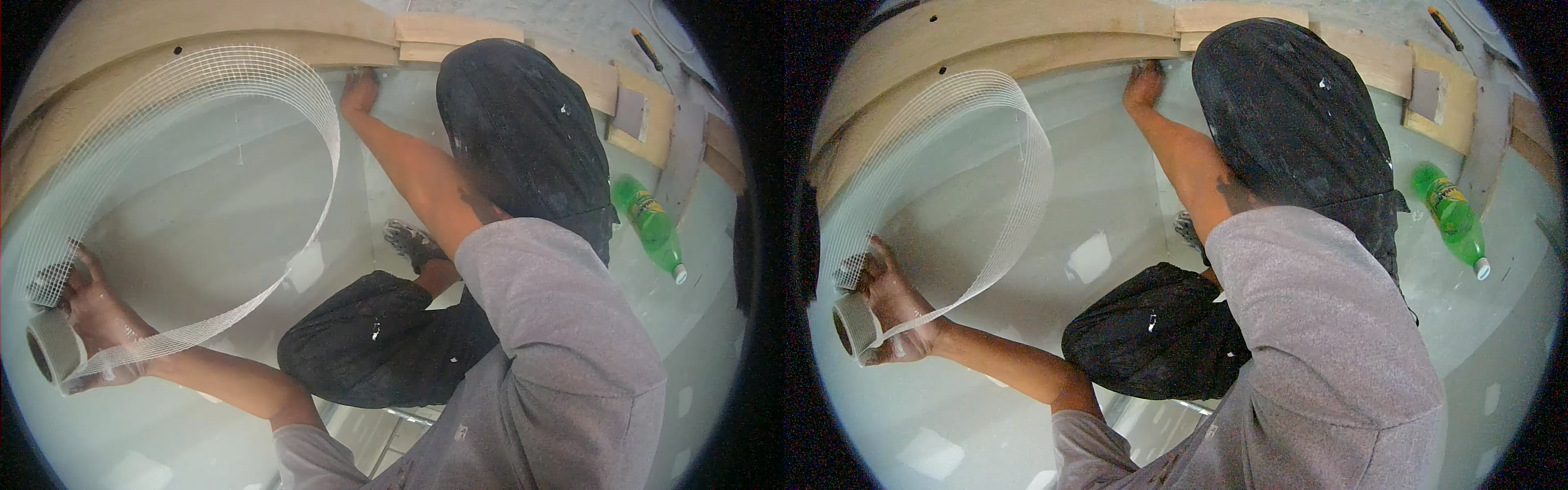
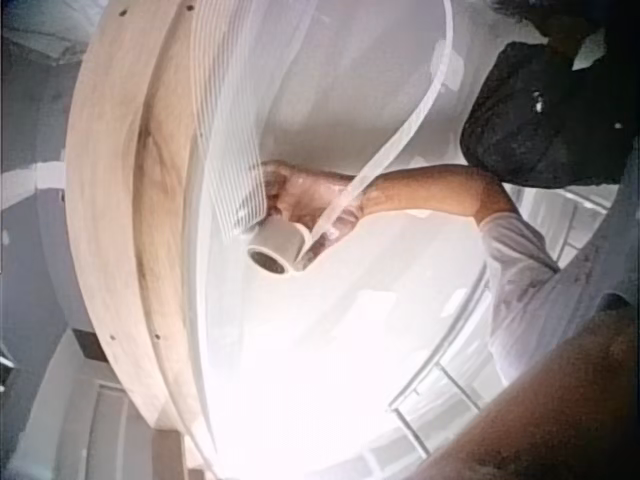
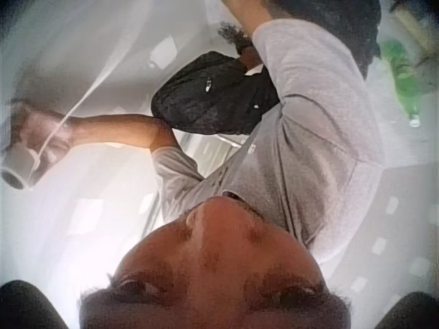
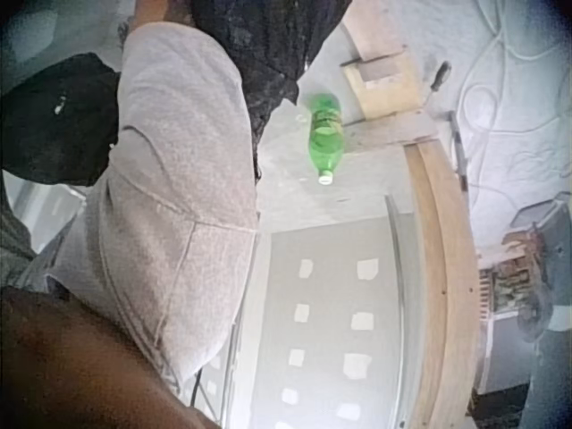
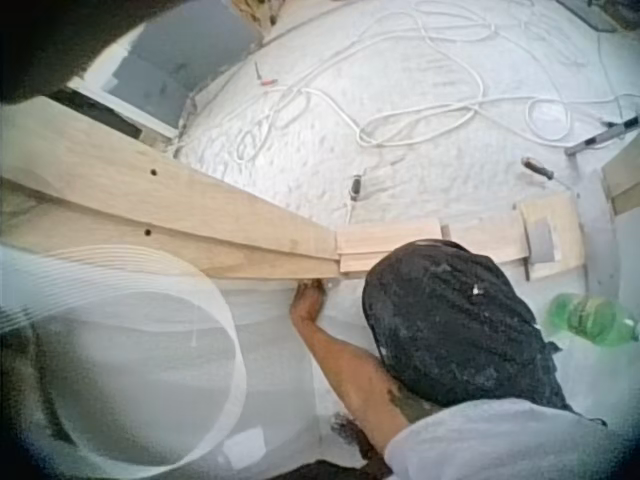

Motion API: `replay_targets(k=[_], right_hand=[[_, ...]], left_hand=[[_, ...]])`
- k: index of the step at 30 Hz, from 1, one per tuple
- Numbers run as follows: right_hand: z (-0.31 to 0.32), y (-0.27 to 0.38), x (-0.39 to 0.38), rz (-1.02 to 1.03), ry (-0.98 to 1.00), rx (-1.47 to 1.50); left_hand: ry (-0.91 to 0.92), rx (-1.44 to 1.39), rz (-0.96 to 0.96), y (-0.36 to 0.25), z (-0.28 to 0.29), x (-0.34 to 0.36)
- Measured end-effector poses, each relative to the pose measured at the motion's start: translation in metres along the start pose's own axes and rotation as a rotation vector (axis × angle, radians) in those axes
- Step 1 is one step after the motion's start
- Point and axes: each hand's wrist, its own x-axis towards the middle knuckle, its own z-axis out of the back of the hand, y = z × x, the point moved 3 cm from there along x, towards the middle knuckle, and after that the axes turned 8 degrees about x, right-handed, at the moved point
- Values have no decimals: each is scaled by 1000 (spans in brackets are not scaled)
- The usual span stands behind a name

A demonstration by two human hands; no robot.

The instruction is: The person is applying fiberglass mesh drywall tape to the seams of a drywall corner and smoothing it down.

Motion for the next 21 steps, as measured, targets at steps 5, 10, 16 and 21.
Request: replay_targets(k=[5, 10, 16, 21], right_hand=[[-4, -7, 3, -20, 103, -70], [3, -9, 2, -108, 90, 28], [21, 10, -14, -150, 143, 14], [26, 55, -21, -63, 260, -20]], left_hand=[[-64, -24, -8, -2, -2, -9], [359, -777, 378, -6, 41, -2], [-8, -270, 241, -56, 88, 4], [286, -457, 461, -84, 93, 16]])
